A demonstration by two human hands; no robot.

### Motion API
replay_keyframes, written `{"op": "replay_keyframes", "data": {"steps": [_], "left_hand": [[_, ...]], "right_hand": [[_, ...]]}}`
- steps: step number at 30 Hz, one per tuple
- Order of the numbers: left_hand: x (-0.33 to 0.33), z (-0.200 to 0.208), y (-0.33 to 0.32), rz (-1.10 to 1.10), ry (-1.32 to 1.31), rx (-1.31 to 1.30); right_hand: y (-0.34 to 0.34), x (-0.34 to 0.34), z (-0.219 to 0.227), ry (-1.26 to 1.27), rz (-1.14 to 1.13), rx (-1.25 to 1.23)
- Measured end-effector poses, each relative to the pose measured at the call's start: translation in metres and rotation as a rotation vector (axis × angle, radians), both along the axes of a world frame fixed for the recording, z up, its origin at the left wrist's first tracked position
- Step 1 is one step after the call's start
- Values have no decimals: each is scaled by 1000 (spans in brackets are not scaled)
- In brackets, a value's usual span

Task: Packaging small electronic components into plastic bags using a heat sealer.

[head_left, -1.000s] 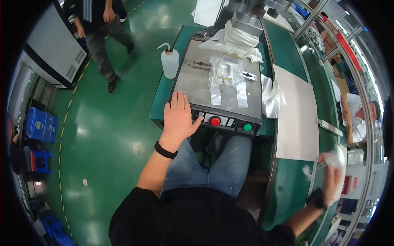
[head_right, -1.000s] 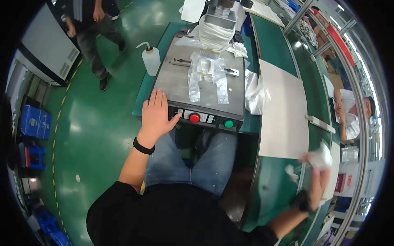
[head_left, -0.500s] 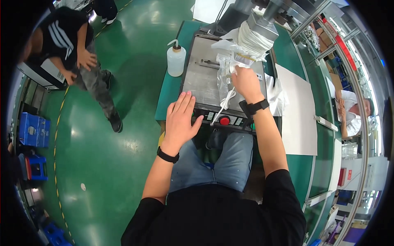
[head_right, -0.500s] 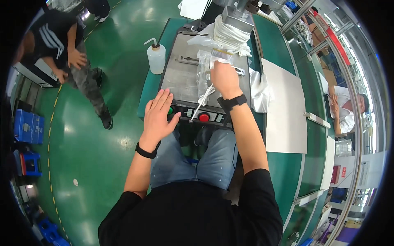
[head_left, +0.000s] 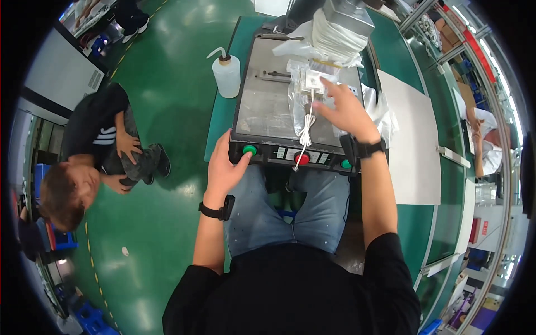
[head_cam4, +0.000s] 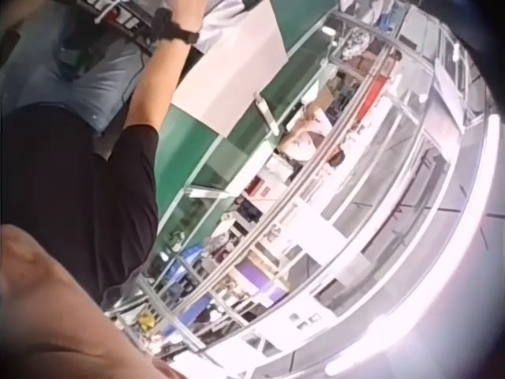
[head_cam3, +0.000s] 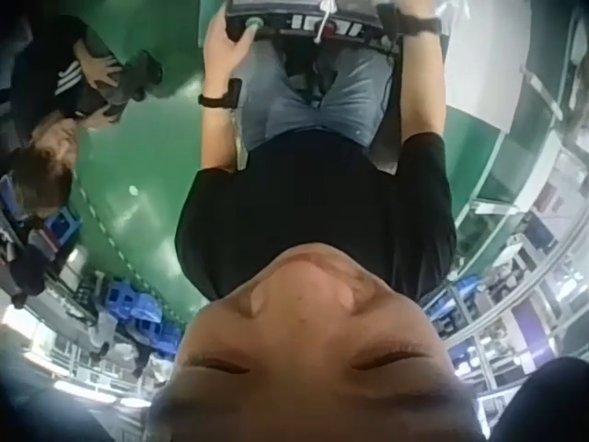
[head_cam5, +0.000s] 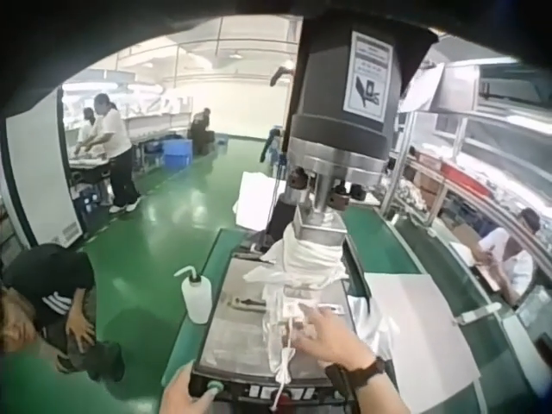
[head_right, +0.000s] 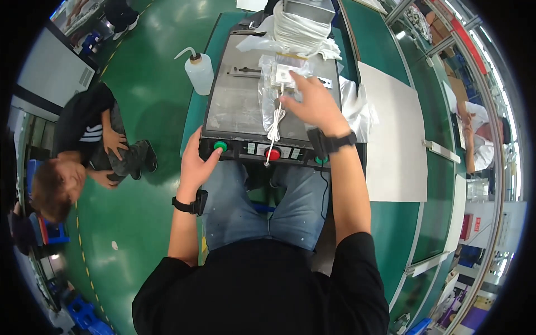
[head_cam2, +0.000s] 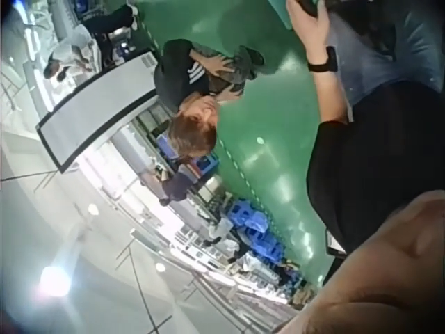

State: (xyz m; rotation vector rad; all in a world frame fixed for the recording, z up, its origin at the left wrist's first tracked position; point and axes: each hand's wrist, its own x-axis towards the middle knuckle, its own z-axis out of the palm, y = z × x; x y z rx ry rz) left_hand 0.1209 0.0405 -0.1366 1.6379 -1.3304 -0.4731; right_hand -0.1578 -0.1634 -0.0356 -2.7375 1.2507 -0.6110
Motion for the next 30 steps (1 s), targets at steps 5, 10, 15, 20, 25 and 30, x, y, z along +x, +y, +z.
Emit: {"op": "replay_keyframes", "data": {"steps": [5,10,15,20,25,30], "left_hand": [[3,-4,1,3,-88,-27],[-2,-13,-4,11,43,7],[0,-12,5,-72,163,-28],[-7,-9,22,-179,526,-194],[-15,-12,21,-192,554,-162],[-10,-10,19,-191,563,-167]], "right_hand": [[129,-83,-39,-703,-411,526],[152,-92,-102,-792,-218,393],[151,-111,-88,-945,-115,690],[152,-139,-80,-801,-189,390],[163,-125,-90,-853,-165,460],[161,-130,-82,-916,-125,589]]}}
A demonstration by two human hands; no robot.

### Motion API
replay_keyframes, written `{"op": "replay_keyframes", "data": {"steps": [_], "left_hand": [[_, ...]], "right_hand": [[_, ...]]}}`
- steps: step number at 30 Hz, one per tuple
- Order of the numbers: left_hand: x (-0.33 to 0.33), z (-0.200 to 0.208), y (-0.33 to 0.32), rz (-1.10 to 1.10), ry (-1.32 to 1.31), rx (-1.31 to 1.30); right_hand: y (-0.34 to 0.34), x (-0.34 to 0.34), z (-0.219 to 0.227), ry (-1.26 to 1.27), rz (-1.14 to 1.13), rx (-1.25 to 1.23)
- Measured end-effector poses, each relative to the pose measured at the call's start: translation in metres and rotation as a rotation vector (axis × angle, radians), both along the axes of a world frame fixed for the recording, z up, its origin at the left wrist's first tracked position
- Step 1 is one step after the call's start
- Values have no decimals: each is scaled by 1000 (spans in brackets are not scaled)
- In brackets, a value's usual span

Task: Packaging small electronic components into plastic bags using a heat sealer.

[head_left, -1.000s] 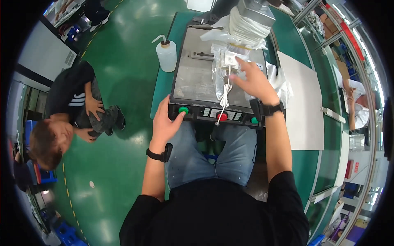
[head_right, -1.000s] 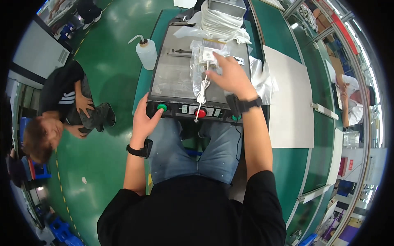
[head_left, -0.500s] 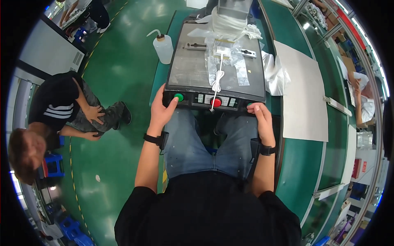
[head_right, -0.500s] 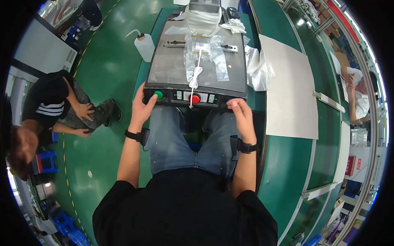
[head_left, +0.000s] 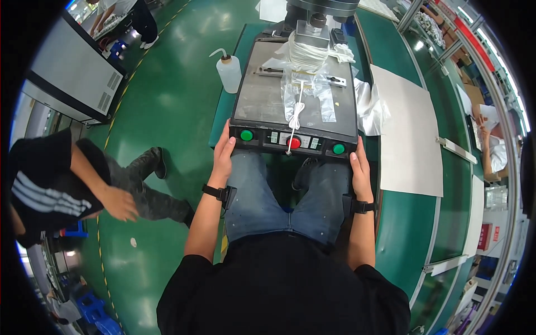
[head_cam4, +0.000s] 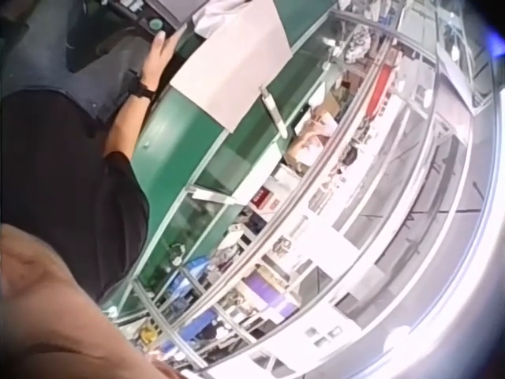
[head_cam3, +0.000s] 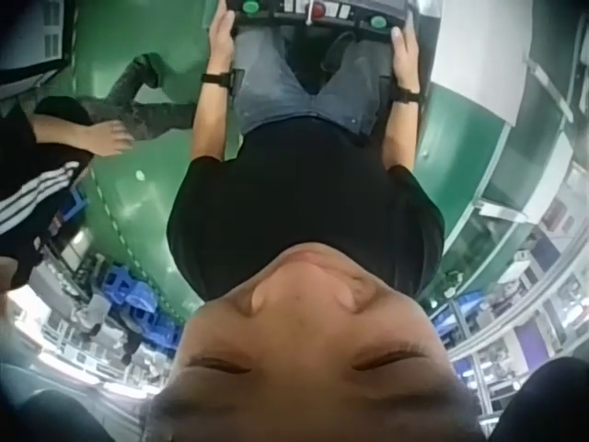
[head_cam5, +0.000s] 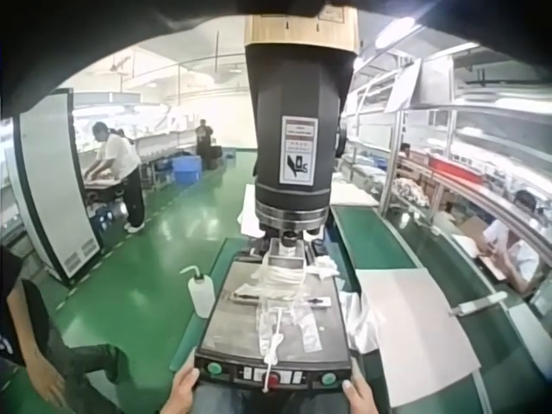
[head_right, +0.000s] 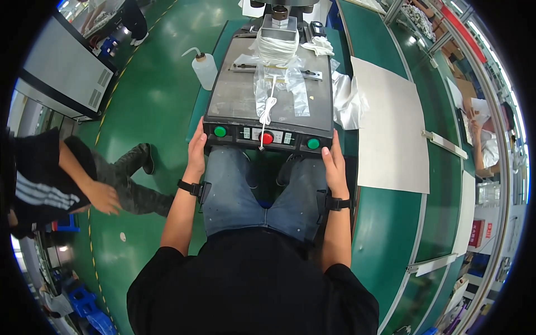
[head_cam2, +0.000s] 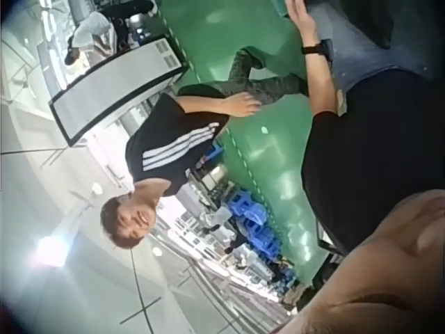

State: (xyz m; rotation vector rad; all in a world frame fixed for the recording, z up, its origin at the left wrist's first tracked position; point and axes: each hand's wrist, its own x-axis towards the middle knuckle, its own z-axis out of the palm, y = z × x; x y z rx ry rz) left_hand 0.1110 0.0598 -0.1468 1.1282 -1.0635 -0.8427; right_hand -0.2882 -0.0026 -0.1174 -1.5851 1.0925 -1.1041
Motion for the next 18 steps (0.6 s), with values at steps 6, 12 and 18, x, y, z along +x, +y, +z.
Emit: {"op": "replay_keyframes", "data": {"steps": [6,12,18], "left_hand": [[1,6,-3,-3,18,26],[3,-6,-5,-16,240,64],[4,-7,-3,36,16,13]], "right_hand": [[-1,5,3,-23,-4,9],[-4,8,0,-11,-32,-11],[-11,12,28,205,-85,9]]}}
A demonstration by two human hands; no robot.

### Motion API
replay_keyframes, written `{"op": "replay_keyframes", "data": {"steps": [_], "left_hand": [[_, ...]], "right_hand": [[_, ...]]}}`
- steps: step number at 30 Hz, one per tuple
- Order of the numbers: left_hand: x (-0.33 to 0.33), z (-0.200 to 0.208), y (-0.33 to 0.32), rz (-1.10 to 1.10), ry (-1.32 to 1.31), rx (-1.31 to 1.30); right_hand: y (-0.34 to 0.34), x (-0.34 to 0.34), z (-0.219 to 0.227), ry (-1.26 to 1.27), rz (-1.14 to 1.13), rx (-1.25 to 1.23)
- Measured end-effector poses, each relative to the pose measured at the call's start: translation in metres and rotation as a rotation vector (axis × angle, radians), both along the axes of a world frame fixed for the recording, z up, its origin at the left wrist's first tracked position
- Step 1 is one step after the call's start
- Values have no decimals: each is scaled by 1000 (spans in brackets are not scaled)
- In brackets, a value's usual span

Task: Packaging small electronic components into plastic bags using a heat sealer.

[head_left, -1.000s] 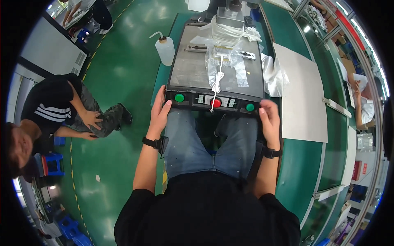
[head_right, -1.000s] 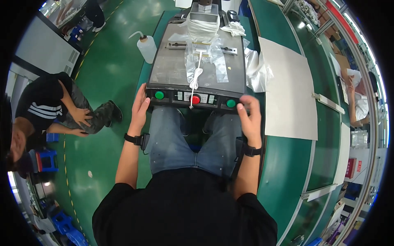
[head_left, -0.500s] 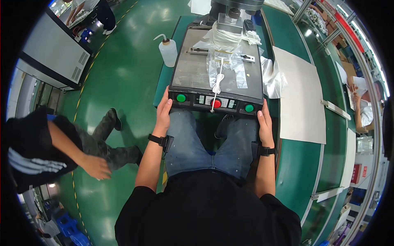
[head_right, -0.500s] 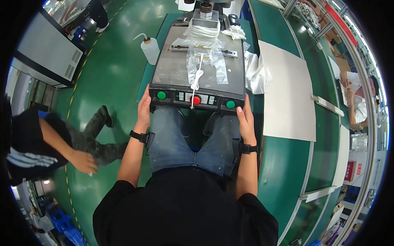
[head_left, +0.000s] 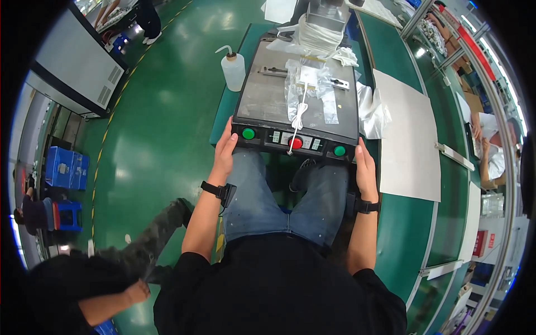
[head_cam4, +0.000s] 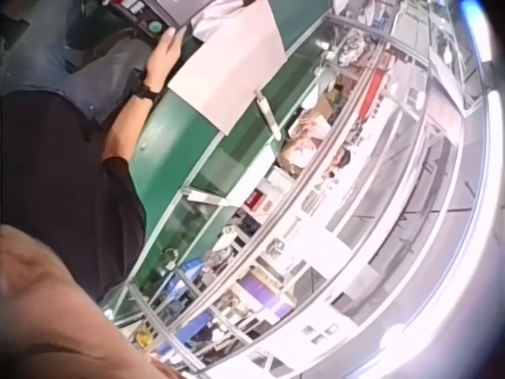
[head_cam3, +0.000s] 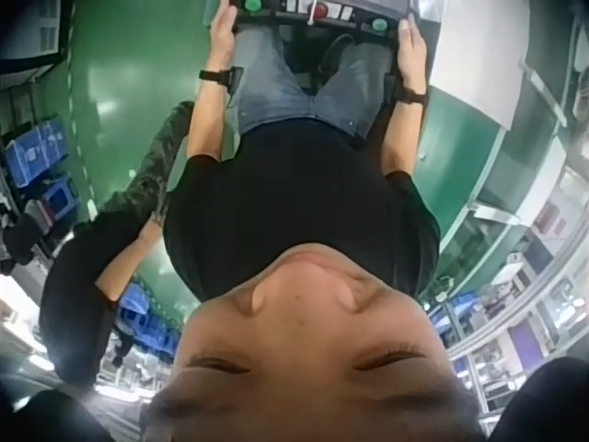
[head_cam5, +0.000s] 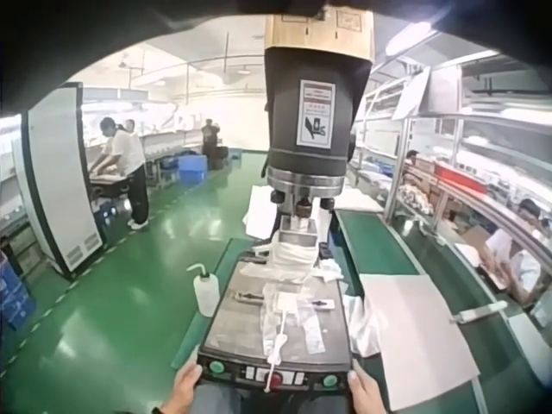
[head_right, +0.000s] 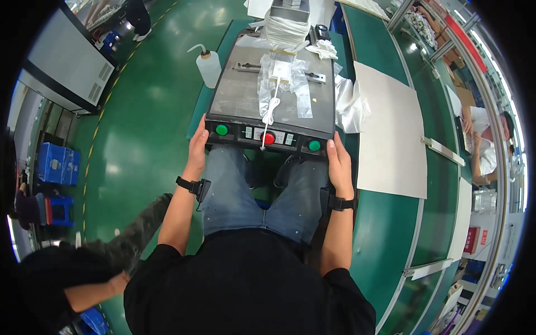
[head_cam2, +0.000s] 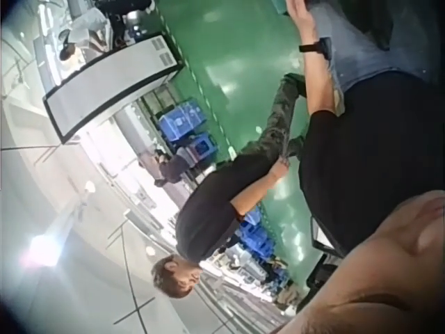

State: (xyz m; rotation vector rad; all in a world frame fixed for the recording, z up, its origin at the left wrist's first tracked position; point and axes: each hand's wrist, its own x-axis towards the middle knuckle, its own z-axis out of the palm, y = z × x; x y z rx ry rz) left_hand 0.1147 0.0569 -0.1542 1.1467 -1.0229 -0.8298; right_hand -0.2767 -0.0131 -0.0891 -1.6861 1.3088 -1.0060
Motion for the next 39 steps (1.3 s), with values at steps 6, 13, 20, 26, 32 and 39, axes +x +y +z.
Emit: {"op": "replay_keyframes", "data": {"steps": [6,13,20,26,32,39], "left_hand": [[1,24,1,52,-367,30],[-11,56,-15,112,-980,-146],[-9,55,-9,140,-1070,-51],[-28,55,-42,116,-1142,-209],[-21,41,-35,249,-1476,-133],[-45,34,-36,167,-1523,-89]], "right_hand": [[-42,95,64,476,-14,-281],[-92,164,55,778,224,-33],[-124,138,28,-240,388,385],[-86,47,91,-861,422,338],[77,-115,190,-328,-179,-102],[332,-320,194,641,-1577,-5]]}}
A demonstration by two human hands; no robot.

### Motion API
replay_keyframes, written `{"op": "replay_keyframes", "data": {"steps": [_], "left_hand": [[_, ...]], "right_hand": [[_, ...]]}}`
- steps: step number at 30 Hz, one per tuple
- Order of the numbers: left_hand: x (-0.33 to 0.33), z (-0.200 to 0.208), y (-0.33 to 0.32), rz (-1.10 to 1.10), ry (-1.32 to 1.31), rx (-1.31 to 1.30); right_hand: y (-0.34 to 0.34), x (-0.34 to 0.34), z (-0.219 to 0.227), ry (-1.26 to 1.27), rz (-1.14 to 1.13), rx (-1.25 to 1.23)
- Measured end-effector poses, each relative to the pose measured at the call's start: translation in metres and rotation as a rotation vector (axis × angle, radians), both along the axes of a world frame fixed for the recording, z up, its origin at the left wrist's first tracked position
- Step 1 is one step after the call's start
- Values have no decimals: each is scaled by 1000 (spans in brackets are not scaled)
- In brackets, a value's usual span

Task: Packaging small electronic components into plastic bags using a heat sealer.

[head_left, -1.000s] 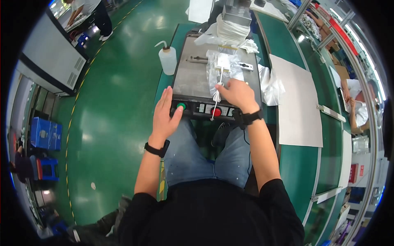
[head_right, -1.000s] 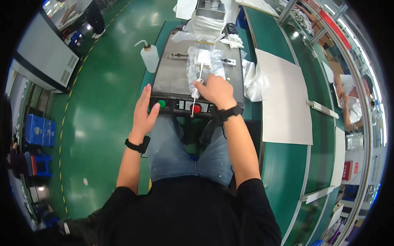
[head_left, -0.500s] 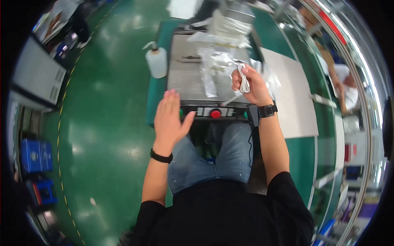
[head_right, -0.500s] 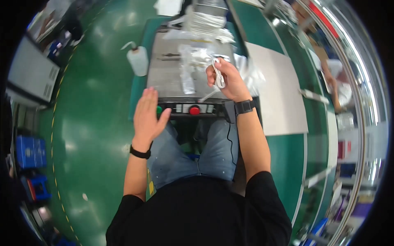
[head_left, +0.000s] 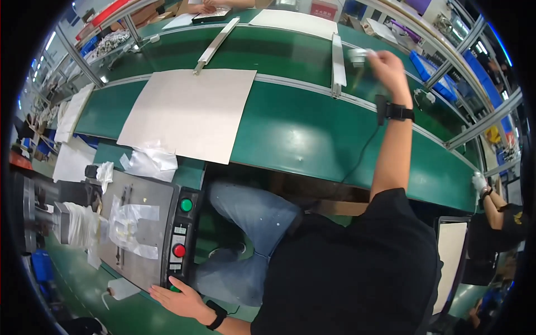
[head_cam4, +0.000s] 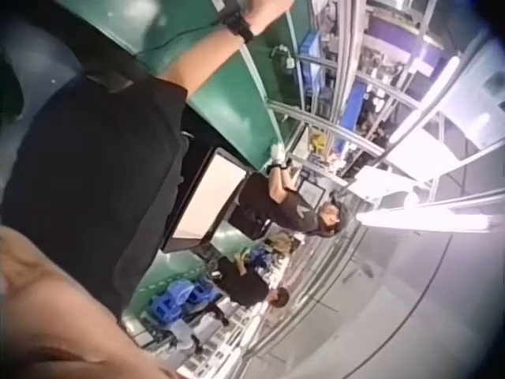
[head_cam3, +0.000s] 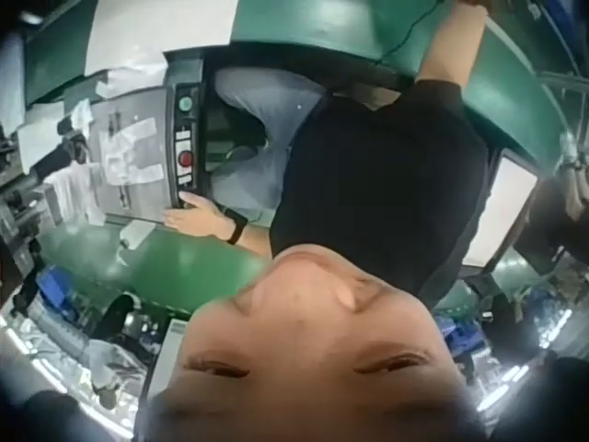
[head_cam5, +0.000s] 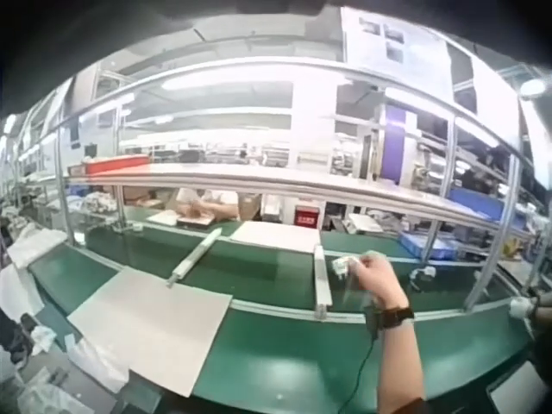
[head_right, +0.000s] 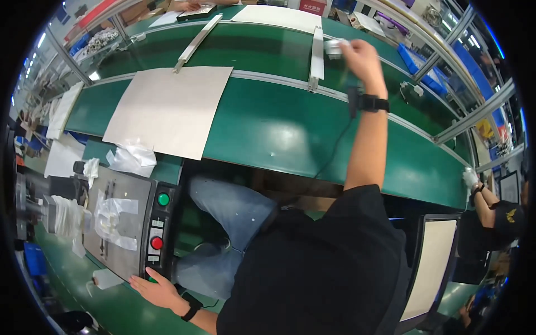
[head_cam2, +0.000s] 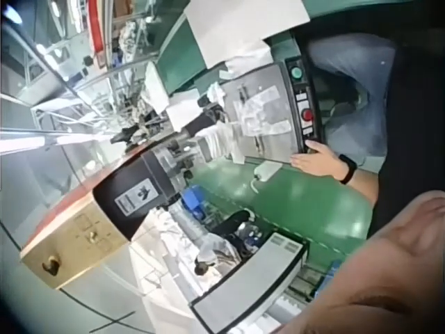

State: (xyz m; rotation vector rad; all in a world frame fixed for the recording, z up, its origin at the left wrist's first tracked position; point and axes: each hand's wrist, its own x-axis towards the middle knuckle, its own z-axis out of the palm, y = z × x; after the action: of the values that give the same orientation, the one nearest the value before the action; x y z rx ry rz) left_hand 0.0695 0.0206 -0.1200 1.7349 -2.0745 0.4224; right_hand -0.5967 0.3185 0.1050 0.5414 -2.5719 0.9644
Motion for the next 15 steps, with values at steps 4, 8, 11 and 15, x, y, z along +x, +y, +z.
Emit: {"op": "replay_keyframes", "data": {"steps": [4,8,11,15], "left_hand": [[0,2,12,68,-17,27],[0,2,1,80,10,6],[9,15,10,104,0,9],[5,17,-2,80,28,50]], "right_hand": [[22,-29,-15,457,-581,474],[-99,2,13,30,547,-312],[-203,85,18,-220,1155,-494],[-287,163,35,-115,1608,-369]]}}
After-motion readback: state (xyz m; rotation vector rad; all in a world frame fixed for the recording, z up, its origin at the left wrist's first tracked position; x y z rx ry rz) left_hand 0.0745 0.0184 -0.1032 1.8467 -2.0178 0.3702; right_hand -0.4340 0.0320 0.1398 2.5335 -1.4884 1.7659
